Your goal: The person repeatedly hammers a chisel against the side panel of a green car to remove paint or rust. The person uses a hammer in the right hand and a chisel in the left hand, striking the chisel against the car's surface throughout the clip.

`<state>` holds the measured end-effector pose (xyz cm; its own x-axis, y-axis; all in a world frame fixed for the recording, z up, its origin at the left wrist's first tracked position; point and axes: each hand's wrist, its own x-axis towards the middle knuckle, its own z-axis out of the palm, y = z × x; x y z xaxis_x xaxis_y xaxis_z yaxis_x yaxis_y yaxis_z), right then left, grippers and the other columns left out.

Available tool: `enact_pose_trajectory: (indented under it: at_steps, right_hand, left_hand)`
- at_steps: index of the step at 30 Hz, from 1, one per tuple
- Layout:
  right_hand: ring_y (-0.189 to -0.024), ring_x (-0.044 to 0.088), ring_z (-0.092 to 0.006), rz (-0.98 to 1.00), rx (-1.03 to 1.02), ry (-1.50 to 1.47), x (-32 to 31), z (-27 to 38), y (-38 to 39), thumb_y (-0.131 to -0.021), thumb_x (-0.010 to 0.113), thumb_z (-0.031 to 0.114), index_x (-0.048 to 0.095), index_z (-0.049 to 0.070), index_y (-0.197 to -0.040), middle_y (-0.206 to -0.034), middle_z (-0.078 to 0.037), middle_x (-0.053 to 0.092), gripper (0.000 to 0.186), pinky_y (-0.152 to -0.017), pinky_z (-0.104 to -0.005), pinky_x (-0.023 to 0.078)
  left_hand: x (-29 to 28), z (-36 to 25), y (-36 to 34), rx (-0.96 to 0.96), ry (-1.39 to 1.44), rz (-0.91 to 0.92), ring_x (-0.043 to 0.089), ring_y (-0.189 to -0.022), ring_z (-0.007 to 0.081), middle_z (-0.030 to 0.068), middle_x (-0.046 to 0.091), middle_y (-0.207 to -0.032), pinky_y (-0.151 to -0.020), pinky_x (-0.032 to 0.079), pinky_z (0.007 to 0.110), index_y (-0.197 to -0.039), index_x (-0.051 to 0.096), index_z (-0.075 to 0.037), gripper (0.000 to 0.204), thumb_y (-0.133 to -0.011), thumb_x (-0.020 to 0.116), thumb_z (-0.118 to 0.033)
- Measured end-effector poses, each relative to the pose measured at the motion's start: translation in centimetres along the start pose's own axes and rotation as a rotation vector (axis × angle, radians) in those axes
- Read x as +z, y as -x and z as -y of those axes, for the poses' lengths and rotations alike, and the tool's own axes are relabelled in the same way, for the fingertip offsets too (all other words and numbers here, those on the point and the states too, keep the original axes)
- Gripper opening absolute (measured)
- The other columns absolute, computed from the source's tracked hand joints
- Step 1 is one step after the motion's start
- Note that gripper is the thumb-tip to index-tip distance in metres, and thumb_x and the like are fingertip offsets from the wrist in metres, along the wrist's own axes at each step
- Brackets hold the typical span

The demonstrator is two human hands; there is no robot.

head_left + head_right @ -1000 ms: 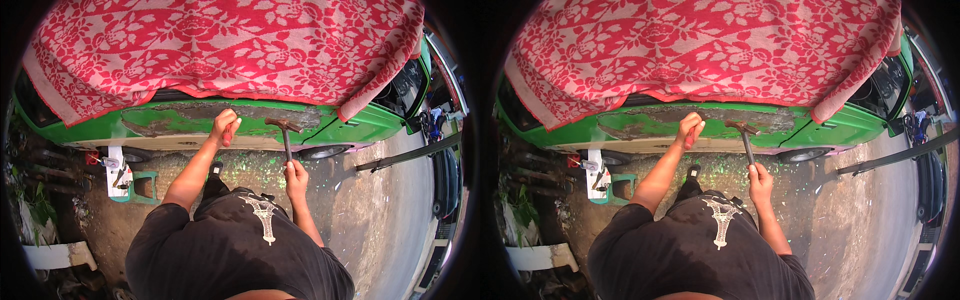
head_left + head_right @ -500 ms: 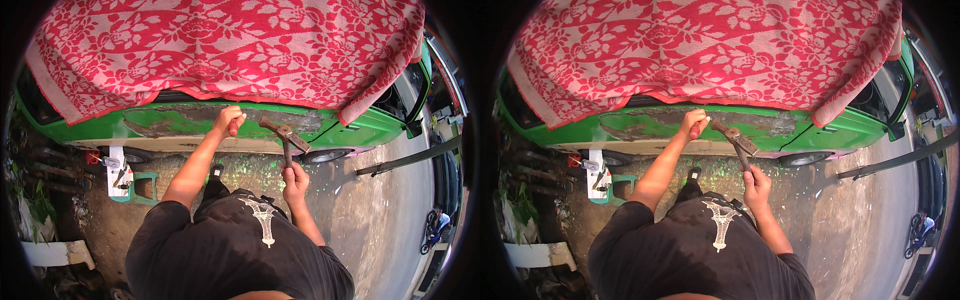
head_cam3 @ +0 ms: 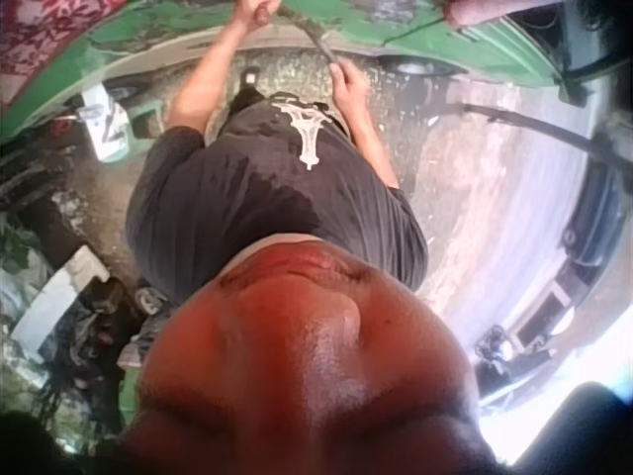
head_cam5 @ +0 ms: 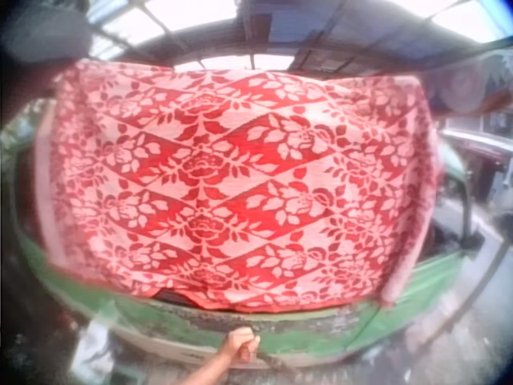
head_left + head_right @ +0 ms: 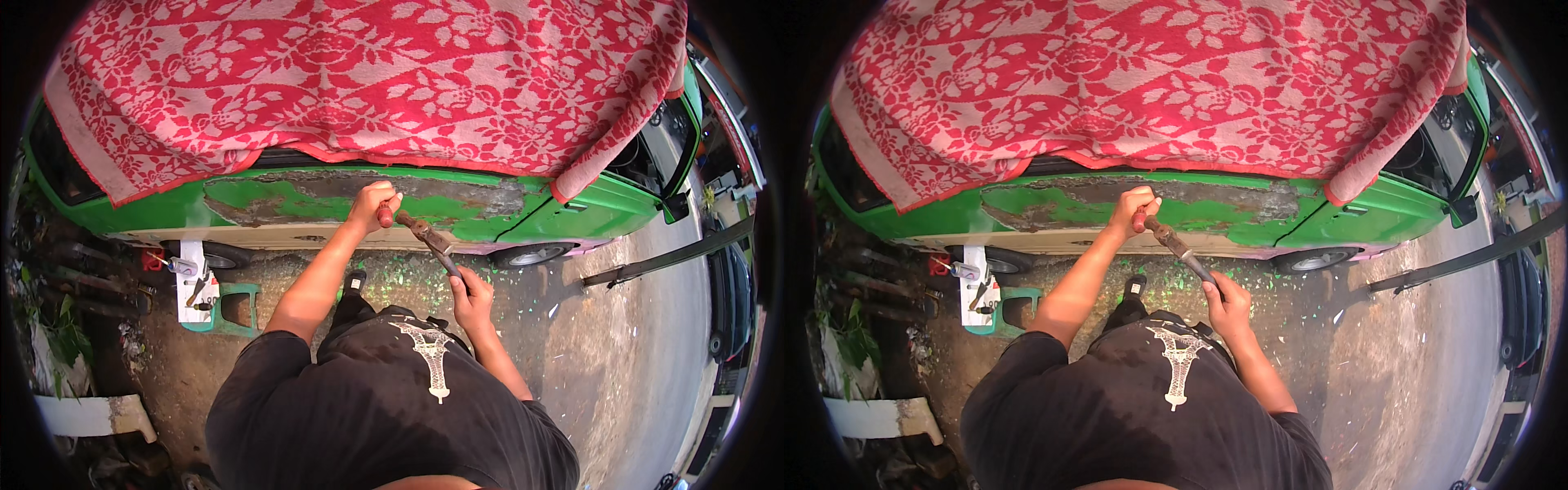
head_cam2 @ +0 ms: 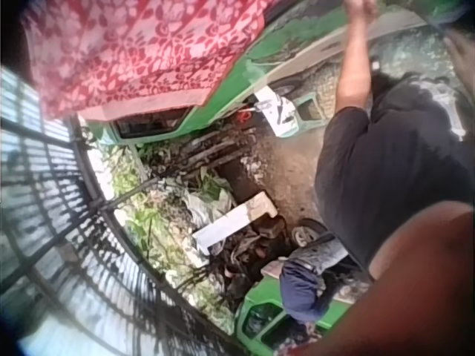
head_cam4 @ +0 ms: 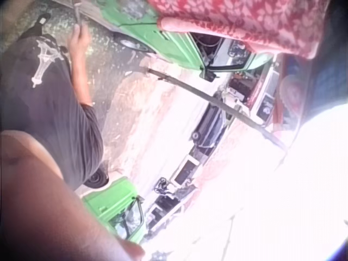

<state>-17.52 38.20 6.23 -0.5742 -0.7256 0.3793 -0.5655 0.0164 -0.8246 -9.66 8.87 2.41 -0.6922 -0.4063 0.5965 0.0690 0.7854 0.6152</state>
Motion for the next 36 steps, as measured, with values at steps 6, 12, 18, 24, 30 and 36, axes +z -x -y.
enact_pose_trajectory:
  at_steps: [6,12,18,24,30,36]
  right_hand:
    - [-0.058,0.053,-0.0114,-0.073,0.123,-0.087,-0.7,-1.2,1.2,-0.094,0.065,0.019,0.068,-0.002,-0.102,-0.065,-0.005,0.058,0.022,-0.055,-0.0278,0.043]
    - [-0.058,0.051,-0.0109,-0.096,0.134,-0.059,-0.9,-1.1,0.9,-0.094,0.065,0.019,0.069,-0.001,-0.103,-0.065,-0.004,0.058,0.022,-0.055,-0.0271,0.043]
    - [-0.058,0.051,-0.0104,-0.084,0.147,-0.039,-1.1,-1.1,0.8,-0.094,0.065,0.019,0.069,-0.001,-0.102,-0.064,-0.004,0.058,0.021,-0.055,-0.0268,0.042]
    - [-0.058,0.052,-0.0103,-0.084,0.153,-0.04,-1.2,-1.2,0.6,-0.094,0.065,0.018,0.069,-0.001,-0.102,-0.064,-0.005,0.058,0.021,-0.055,-0.027,0.043]
    - [-0.057,0.051,-0.0106,-0.066,0.153,-0.043,-1.1,-0.8,-0.1,-0.094,0.065,0.018,0.068,0.0,-0.103,-0.063,-0.004,0.057,0.02,-0.055,-0.0268,0.042]
    - [-0.057,0.055,-0.0143,-0.095,-0.093,-0.155,-1.4,3.1,-1.7,-0.097,0.059,0.021,0.066,-0.004,-0.102,-0.068,-0.006,0.06,0.026,-0.054,-0.028,0.043]
  left_hand:
    - [0.3,-0.2,2.0,0.087,0.047,-0.094,0.045,-0.058,0.0246,0.0083,0.044,-0.064,-0.054,0.038,0.036,-0.066,0.045,-0.001,0.029,-0.079,0.071,0.004]
    - [-0.1,-0.9,0.6,0.101,0.058,-0.139,0.046,-0.058,0.026,0.0086,0.044,-0.063,-0.054,0.038,0.037,-0.066,0.044,-0.002,0.03,-0.078,0.072,0.001]
    - [0.1,0.0,0.0,0.115,0.084,-0.139,0.045,-0.058,0.0287,0.0098,0.041,-0.062,-0.054,0.038,0.04,-0.065,0.042,-0.002,0.031,-0.078,0.071,0.0]
    - [0.3,1.1,0.0,0.13,0.079,-0.149,0.044,-0.058,0.0295,0.0105,0.041,-0.062,-0.055,0.037,0.04,-0.066,0.041,-0.001,0.031,-0.08,0.069,0.001]
    - [0.3,0.9,-0.8,0.061,0.082,-0.14,0.041,-0.057,0.029,0.0114,0.039,-0.063,-0.055,0.036,0.04,-0.067,0.039,0.0,0.032,-0.083,0.067,0.0]
    - [-0.3,-0.1,-1.9,-0.019,0.102,-0.093,0.041,-0.057,0.027,0.0106,0.039,-0.063,-0.055,0.035,0.039,-0.066,0.037,0.0,0.034,-0.087,0.063,-0.003]
